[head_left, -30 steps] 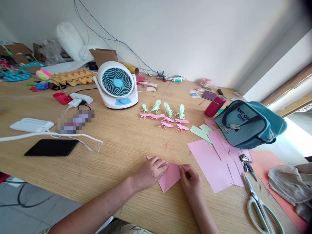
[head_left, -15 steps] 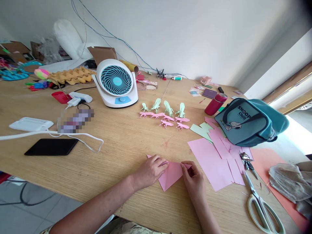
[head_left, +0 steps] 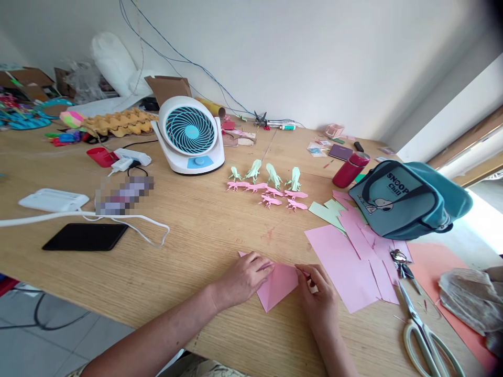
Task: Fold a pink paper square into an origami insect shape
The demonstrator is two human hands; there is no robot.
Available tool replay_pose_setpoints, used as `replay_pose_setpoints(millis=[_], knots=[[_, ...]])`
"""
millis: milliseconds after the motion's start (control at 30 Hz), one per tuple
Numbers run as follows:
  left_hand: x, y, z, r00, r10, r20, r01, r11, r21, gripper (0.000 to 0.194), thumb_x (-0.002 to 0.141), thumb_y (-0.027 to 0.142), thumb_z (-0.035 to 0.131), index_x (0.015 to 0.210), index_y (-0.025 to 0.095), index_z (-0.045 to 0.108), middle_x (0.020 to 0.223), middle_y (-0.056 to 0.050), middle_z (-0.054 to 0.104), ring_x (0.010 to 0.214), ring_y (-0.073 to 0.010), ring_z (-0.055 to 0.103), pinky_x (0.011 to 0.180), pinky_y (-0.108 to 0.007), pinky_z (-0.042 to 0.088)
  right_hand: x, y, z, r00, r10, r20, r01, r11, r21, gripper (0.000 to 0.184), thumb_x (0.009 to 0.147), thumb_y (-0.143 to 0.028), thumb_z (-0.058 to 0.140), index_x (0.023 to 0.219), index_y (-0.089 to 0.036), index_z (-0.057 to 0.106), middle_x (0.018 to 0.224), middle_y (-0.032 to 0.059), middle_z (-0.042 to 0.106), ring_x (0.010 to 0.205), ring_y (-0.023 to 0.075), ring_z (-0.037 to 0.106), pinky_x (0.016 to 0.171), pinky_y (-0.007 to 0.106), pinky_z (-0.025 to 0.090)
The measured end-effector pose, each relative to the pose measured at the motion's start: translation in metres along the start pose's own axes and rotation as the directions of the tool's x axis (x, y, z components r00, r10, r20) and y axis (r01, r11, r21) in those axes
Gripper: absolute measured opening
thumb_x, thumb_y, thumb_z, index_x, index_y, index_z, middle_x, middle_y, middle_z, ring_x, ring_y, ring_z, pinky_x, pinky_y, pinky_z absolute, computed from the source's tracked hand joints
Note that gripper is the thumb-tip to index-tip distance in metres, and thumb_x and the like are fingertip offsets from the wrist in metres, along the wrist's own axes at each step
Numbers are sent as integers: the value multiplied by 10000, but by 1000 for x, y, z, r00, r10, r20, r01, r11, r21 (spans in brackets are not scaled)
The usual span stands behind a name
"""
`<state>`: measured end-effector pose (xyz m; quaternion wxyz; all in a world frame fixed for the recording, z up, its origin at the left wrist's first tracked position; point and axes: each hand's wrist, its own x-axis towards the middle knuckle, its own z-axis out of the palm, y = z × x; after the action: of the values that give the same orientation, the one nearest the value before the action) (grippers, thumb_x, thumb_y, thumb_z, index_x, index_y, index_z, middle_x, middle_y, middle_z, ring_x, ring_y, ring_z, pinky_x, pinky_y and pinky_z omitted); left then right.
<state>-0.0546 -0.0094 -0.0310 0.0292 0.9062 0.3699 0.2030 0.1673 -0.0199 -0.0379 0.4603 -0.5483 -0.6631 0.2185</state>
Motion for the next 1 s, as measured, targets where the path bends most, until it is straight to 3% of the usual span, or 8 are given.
replay_pose_setpoints(millis=[233,500,733,1000], knots=[[2,1,-2,1000,11,-13,-11,1000,12,242,992,195,503,1204,125,597,1123,-93,654,1043,-208,546,944,-343,475,-4,2,-2,997,-58,57,58,998,-5,228,978,-291,508,1051,-217,711,945,63,677,815,178,625,630,264,498],[2,0,-1,999,20,-25,-20,1000,2,247,999,209,490,1200,119,602,1121,-94,659,1025,-207,548,931,-335,486,-4,1,-5,991,21,135,-26,999,34,294,998,-332,466,1081,-194,713,1041,87,702,966,205,662,755,288,514],[2,-2,-2,999,39,-7,-39,999,-22,262,999,186,476,1221,113,595,1161,-105,659,1057,-207,554,956,-337,486,-2,-2,-2,983,101,153,-104,995,10,255,952,-360,542,953,-185,727,946,70,728,711,166,632,603,274,472],[4,-2,-2,998,65,22,-66,996,53,249,974,188,528,1201,106,590,1126,-113,656,1053,-206,558,952,-335,485,-2,-3,1,975,70,209,-63,997,-43,192,925,-311,567,919,-218,735,839,29,701,701,164,623,645,278,490]])
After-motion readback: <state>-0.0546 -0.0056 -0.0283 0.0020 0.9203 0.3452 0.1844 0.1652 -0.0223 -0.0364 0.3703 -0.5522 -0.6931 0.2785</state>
